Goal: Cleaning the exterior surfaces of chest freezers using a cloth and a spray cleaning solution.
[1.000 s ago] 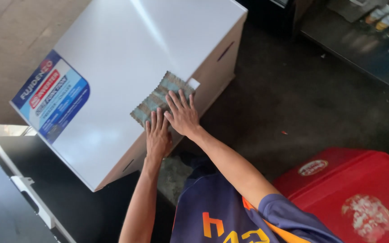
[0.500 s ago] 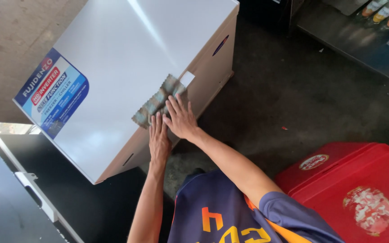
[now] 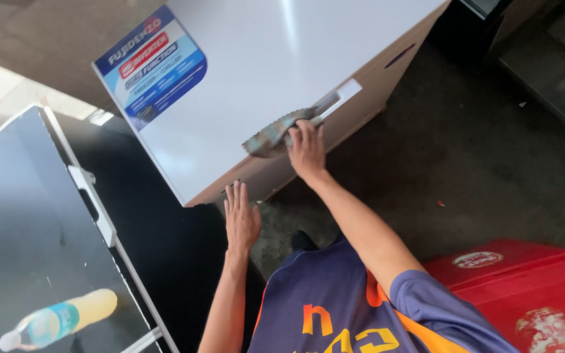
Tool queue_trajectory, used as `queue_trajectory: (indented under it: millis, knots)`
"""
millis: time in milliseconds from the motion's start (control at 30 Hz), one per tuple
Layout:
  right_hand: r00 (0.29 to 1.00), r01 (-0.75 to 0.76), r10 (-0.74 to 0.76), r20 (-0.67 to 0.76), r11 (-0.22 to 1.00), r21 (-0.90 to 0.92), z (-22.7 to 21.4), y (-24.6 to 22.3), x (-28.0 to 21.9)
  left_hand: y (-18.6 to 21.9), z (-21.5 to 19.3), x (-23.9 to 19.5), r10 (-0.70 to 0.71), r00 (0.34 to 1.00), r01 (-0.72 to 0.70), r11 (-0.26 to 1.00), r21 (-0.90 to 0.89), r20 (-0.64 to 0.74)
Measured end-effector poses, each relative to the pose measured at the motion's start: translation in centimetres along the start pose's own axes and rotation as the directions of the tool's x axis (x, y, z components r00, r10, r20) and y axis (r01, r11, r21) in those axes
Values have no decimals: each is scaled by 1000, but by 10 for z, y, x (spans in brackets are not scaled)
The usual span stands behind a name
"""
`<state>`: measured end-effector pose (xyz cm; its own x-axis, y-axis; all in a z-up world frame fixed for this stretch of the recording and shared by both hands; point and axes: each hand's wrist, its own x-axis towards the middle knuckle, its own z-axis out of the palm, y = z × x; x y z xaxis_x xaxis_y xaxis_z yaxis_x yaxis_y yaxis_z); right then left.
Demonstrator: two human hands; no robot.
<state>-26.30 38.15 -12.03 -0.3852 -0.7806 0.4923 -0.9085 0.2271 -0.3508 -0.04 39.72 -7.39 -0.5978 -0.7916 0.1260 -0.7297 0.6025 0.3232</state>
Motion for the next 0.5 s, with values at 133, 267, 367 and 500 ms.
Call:
queue_trajectory:
  millis: [133, 267, 367, 500]
  knots:
    - [1000, 10, -13, 27, 995, 102, -11, 3, 10, -35, 41, -81, -105, 992, 110, 991, -73, 71]
    - [998, -48, 45, 35, 993, 110, 1, -9, 13, -77, 81, -174, -279, 935, 318, 932, -174, 218]
    - [998, -60, 57, 34, 995, 84, -1, -19, 19, -94, 89, -217, -369, 903, 419, 870, -261, 221]
    - [999, 27, -29, 25, 998, 58, -5, -39, 18, -102, 81, -243, -467, 865, 502, 802, -323, 185]
